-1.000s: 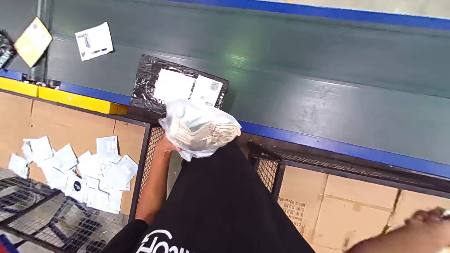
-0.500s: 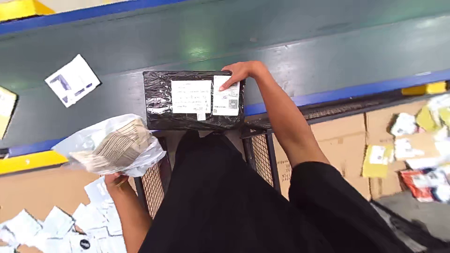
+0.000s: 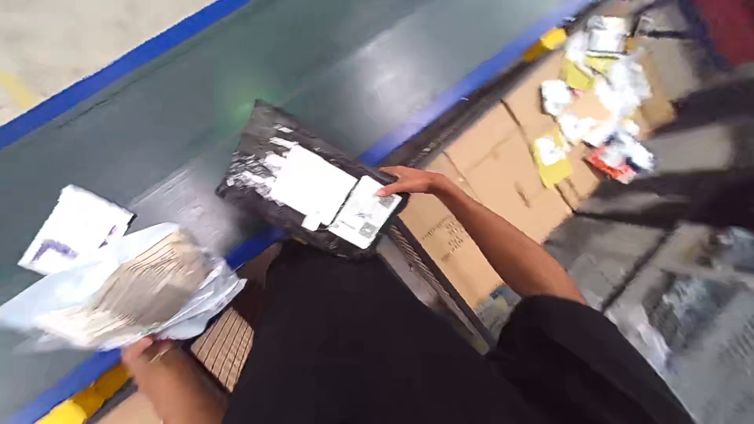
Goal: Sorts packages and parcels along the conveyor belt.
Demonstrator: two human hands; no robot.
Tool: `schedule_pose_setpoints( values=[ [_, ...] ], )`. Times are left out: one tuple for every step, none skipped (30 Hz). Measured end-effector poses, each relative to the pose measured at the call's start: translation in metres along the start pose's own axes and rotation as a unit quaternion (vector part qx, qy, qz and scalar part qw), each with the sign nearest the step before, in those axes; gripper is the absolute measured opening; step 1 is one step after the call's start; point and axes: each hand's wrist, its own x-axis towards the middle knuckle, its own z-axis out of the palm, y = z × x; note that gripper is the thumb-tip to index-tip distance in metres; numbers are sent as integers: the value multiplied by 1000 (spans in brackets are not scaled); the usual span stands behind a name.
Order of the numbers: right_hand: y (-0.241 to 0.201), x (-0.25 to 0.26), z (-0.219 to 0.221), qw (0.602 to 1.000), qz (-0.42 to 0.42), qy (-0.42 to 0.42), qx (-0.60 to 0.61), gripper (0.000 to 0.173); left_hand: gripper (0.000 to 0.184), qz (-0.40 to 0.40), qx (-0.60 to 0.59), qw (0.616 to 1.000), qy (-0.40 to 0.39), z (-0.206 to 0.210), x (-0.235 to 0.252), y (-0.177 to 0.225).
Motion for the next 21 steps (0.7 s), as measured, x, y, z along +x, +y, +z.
schedule_pose_setpoints(
  values=[
    [15,-14,-4,999,-25,19,21,62,32,-7,-17,999,-30,7,9,0],
    [29,-26,-10,997,-47,51,44,61,30,-4,-36,997,-65,16,21,-2],
    [44,-39,-17,992,-63,91,62,60,30,-2,-56,993,-102,25,30,-4],
    [59,-56,-24,985,-66,136,77,60,31,0,-67,989,-134,37,36,-3],
    [75,-77,-35,978,-54,184,86,62,32,3,-73,984,-161,51,41,-3],
    [91,-104,-51,968,-31,234,91,63,34,6,-73,980,-184,62,46,-5],
    [111,-134,-69,953,-9,285,101,63,35,7,-60,979,-194,75,48,-5],
    [133,-167,-85,933,9,341,112,61,37,1,-39,981,-190,86,49,-6],
    [154,-199,-97,907,23,401,128,57,38,-10,-18,985,-171,93,46,-7],
    [170,-223,-105,871,35,466,155,51,38,-23,3,990,-137,99,42,-8],
    [185,-240,-110,828,42,523,198,48,36,-36,32,995,-90,106,35,-6],
    [198,-250,-112,783,58,567,250,53,33,-49,45,996,-60,114,30,-3],
    [209,-254,-118,743,85,599,285,60,30,-62,39,996,-44,127,26,0],
    [221,-252,-122,725,115,616,286,68,29,-75,24,996,-41,139,23,3],
    [233,-243,-121,723,130,623,267,74,30,-85,-11,994,-65,147,23,2],
    [235,-223,-115,735,123,617,253,77,32,-88,-49,987,-122,152,26,-2],
    [224,-199,-101,760,98,595,243,75,35,-89,-72,978,-175,159,29,-9],
    [202,-173,-80,799,54,550,238,71,39,-92,-90,968,-214,169,31,-16],
    [175,-143,-56,847,-7,478,233,71,45,-93,-108,956,-256,182,34,-22],
    [146,-112,-30,891,-78,383,232,80,49,-99,-124,944,-290,196,36,-27],
    [116,-83,-1,919,-143,282,238,96,54,-109,-139,932,-317,211,36,-31]
  ],
)
